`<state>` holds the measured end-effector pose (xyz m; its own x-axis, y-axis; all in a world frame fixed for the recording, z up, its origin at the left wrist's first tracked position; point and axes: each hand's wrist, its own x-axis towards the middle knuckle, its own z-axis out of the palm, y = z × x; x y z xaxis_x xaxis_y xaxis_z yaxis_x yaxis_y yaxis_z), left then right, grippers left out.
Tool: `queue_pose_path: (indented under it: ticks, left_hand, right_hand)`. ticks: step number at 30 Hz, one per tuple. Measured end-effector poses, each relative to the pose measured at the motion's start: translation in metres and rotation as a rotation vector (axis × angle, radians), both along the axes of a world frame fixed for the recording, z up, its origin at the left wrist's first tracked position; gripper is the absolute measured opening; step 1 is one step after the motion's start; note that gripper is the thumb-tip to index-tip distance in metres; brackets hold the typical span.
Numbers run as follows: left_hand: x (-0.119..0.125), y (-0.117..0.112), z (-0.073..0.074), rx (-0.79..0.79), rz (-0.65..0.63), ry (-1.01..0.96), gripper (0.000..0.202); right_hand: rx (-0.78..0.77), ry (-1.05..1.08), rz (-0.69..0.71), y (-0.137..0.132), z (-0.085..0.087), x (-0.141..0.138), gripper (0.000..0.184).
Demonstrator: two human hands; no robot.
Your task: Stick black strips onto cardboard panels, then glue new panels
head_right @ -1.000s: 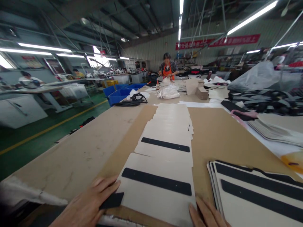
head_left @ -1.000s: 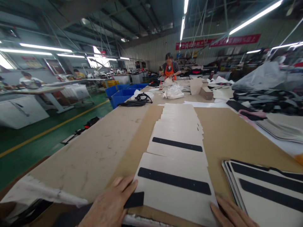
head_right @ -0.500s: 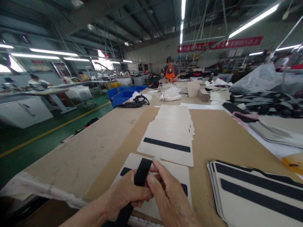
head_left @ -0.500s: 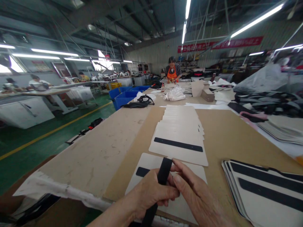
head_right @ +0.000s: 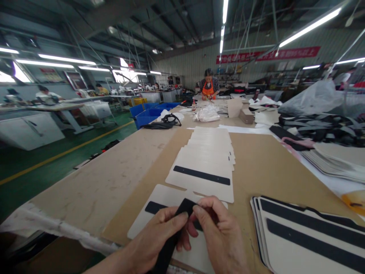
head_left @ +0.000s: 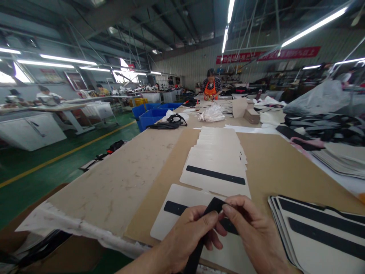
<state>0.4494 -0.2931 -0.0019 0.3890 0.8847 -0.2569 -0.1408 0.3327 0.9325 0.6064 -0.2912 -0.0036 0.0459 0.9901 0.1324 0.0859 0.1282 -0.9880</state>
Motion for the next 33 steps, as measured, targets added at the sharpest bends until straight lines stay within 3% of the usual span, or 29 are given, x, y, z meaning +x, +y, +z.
queue_pose_path:
  ticks: [3,6,12,16,18,20,23,26,29,33]
  left_hand:
    - [-0.001,-0.001,-0.003,0.075,0.012,-0.008,0.052]
    - [0.000,0.000,-0.007,0.112,0.080,0.055,0.051]
    - [0.006,0.000,-0.009,0.080,0.162,0.147,0.055]
    - [0.011,-0.001,-0.008,0.046,0.248,0.182,0.052]
    - [0.013,-0.002,-0.006,0.028,0.259,0.134,0.050]
    - [0.014,-0.004,-0.005,0.018,0.209,0.060,0.050]
    - [0.013,-0.007,-0.006,0.017,0.119,0.006,0.050]
    - [0.006,-0.011,-0.008,-0.009,0.036,0.039,0.051]
    - [-0.009,-0.015,-0.005,-0.039,-0.102,0.085,0.055]
    - [-0.043,-0.023,0.018,0.014,-0.212,0.290,0.047]
  right_hand:
    - [-0.026,0.085,-0.049,0.007,-0.001,0.004,0.026]
    - [0.057,0.009,-0.026,0.011,-0.006,0.003,0.024]
    - [0.542,-0.558,-0.069,0.012,-0.016,0.006,0.033]
    - [0.669,-0.610,-0.119,0.009,-0.016,0.009,0.029]
    - [0.587,-0.457,-0.064,0.006,-0.014,0.007,0.019]
    - [0.324,-0.180,0.084,0.002,-0.012,0.002,0.011]
    - [-0.143,0.270,0.328,-0.002,-0.015,-0.008,0.024]
    - [-0.313,0.486,0.431,-0.006,-0.017,-0.012,0.030]
    - [-0.311,0.554,0.335,-0.006,-0.008,-0.003,0.027]
    - [-0.221,0.610,-0.010,0.010,0.025,0.032,0.026]
